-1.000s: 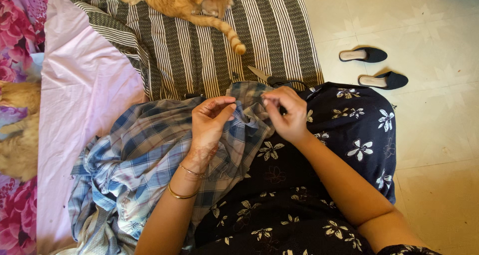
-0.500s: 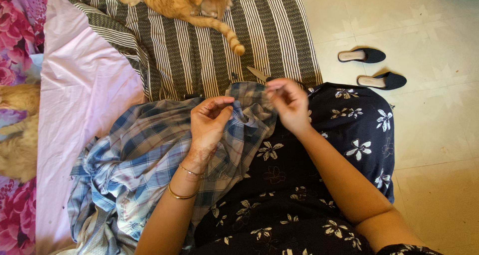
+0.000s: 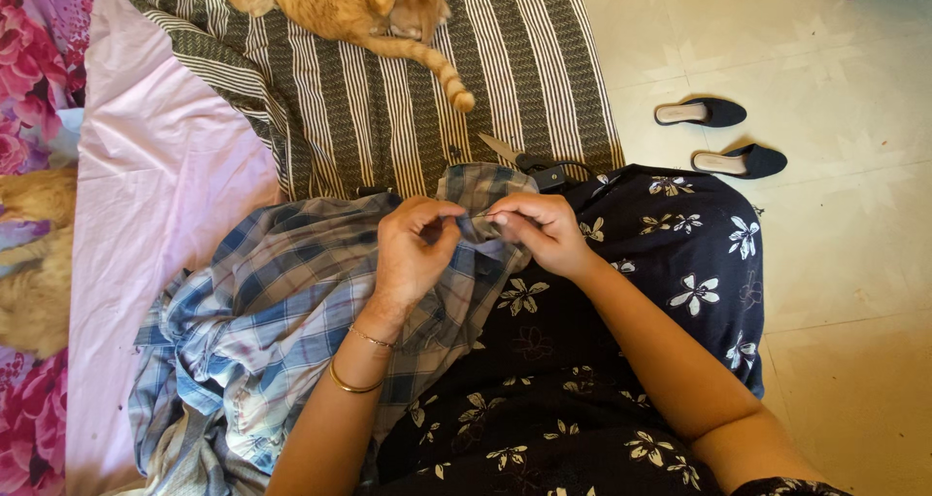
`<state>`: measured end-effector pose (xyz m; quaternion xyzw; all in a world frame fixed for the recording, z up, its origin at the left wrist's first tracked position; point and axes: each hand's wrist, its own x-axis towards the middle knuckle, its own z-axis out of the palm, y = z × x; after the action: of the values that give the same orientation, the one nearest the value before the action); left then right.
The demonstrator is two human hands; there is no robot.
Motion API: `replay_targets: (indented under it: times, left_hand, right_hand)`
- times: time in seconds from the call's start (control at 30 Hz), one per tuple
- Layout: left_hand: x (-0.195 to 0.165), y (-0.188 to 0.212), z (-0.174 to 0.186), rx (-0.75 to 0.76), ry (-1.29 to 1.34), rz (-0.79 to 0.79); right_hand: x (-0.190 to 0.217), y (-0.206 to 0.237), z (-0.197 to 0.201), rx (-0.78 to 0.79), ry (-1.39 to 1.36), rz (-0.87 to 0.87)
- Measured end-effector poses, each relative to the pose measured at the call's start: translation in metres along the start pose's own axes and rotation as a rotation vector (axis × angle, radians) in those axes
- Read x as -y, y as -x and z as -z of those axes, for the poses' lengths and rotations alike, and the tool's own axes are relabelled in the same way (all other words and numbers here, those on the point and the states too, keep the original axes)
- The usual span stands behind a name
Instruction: The person sits on a bed with a plaid shirt across their lap and sews it by hand using a needle and thread, working at the shirt's placket area and pulling the thread through the fabric repeatedly. A kitten approaches the work area and the person continues stitching while keeping the shirt in view.
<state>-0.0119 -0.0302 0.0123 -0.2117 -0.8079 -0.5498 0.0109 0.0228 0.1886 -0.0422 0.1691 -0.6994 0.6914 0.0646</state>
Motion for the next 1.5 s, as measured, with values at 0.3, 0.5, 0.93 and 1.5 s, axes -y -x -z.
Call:
replay_targets:
  times: [0.3,0.5,0.93,1.5]
  left_hand:
    - [-0.016,-0.002,0.003,0.129,-0.039,-0.003]
    - [-0.015,-0.002,0.001,0.063,-0.049,0.031]
    - [0.018,-0.003,0.004,-0.154,0.234,0.036]
    - [0.021,-0.002,0.0,-0.014,0.575,0.138]
  right_hand:
    - [-0.008,0.004,0.006,-0.077,-0.114,-0.087]
    - [0.0,0.007,0.007,0.158,-0.142,-0.014]
    - [0.032,-0.006,0.047,0.037,0.63,0.167]
    - [0.01,-0.008,0.073,-0.324,0.32,0.046]
